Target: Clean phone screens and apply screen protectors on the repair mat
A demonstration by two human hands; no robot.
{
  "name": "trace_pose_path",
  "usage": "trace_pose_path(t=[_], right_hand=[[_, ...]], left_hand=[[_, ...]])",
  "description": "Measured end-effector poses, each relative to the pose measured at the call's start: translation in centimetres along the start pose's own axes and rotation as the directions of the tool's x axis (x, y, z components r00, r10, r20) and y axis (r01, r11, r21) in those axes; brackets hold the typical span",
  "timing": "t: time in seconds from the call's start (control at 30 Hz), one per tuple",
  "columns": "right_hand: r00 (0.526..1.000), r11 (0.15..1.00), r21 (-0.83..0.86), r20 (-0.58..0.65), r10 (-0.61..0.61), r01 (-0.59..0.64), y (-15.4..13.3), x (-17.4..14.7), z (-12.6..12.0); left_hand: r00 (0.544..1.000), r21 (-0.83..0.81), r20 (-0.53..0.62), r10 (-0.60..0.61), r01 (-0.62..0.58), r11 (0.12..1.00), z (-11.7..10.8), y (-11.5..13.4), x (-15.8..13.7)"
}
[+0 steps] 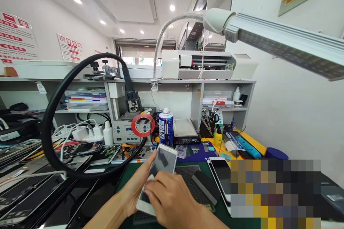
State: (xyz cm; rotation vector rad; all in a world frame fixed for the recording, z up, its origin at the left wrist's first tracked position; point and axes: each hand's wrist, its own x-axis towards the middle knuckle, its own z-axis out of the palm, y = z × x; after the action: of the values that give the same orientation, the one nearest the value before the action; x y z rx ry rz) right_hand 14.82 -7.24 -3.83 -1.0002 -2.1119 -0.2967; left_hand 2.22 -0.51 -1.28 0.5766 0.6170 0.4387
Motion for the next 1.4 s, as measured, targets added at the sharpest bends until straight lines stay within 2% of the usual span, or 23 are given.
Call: trace_pose_path(t=[0.07, 0.13, 0.23, 0.37, 0.47, 0.53, 0.6, 0.73, 0.83, 1.0, 1.2, 1.27, 1.4], right_hand=[[0.999, 0.999, 0.022, 0.014, -0.047, 0.047, -0.6, -0.2, 0.2], [0.996, 0.996, 0.018, 0.015, -0.082, 0.082, -0.9, -0.3, 0.3], [0.996, 0.993, -0.074, 0.027, -0.089, 0.09, -0.7, -0.2, 0.1], [1.0, 0.985, -0.171, -0.005, -0.002, 0.001, 0.2, 0.3, -0.4], [0.997, 0.982, -0.175, -0.056, 0.059, -0.068, 0.9, 0.7, -0.6], [0.993, 0.978, -0.184, -0.087, 0.083, -0.098, 1.4, 0.8, -0.7], [0.986, 0.971, -0.194, -0.116, 0.118, -0.139, 1.8, 0.9, -0.8], [0.961, 0.95, -0.186, -0.163, 0.223, -0.252, 2.7, 1.1, -1.2], [0.925, 0.911, -0.188, -0.178, 0.336, -0.367, 3.6, 1.3, -2.0], [0.818, 0.788, -0.225, -0.196, 0.54, -0.574, 6.2, 1.0, -4.3], [0.681, 0.658, -0.181, -0.233, 0.694, -0.731, 9.5, 0.1, -7.3], [0.663, 0.645, -0.153, -0.19, 0.724, -0.749, 10.1, -0.2, -7.6], [0.662, 0.655, -0.113, -0.046, 0.748, -0.747, 10.4, -1.0, -7.3]], left_hand=[[0.999, 0.0, -0.007, -0.046, 0.046, 0.999, -0.2, 0.2, 0.0], [0.999, 0.006, -0.002, -0.042, 0.042, 0.999, -0.5, 0.2, 0.1], [0.996, -0.061, 0.081, -0.045, 0.05, 0.997, -0.8, 0.1, 0.5], [0.98, -0.212, 0.192, -0.045, 0.086, 0.973, -0.7, -0.1, 0.5], [0.98, -0.28, 0.184, -0.08, 0.13, 0.951, -0.2, -0.2, 0.3], [0.985, -0.299, 0.163, -0.061, 0.109, 0.948, 0.0, -0.3, 0.1], [0.994, -0.236, 0.104, -0.034, 0.058, 0.97, 0.3, -0.5, -0.1], [1.0, 0.102, -0.025, 0.003, 0.0, 0.995, 1.0, -0.7, -0.5], [1.0, 0.232, -0.005, -0.011, 0.012, 0.973, 1.2, -0.8, -0.6], [0.996, 0.337, 0.088, -0.016, -0.015, 0.941, 0.9, -0.7, -0.8], [0.997, 0.262, 0.076, -0.033, 0.012, 0.965, 0.6, -0.1, -1.0], [0.998, 0.232, 0.067, -0.022, 0.006, 0.973, 0.5, 0.2, -1.0], [0.999, 0.176, 0.042, -0.004, -0.004, 0.984, 0.5, 0.5, -1.1]])
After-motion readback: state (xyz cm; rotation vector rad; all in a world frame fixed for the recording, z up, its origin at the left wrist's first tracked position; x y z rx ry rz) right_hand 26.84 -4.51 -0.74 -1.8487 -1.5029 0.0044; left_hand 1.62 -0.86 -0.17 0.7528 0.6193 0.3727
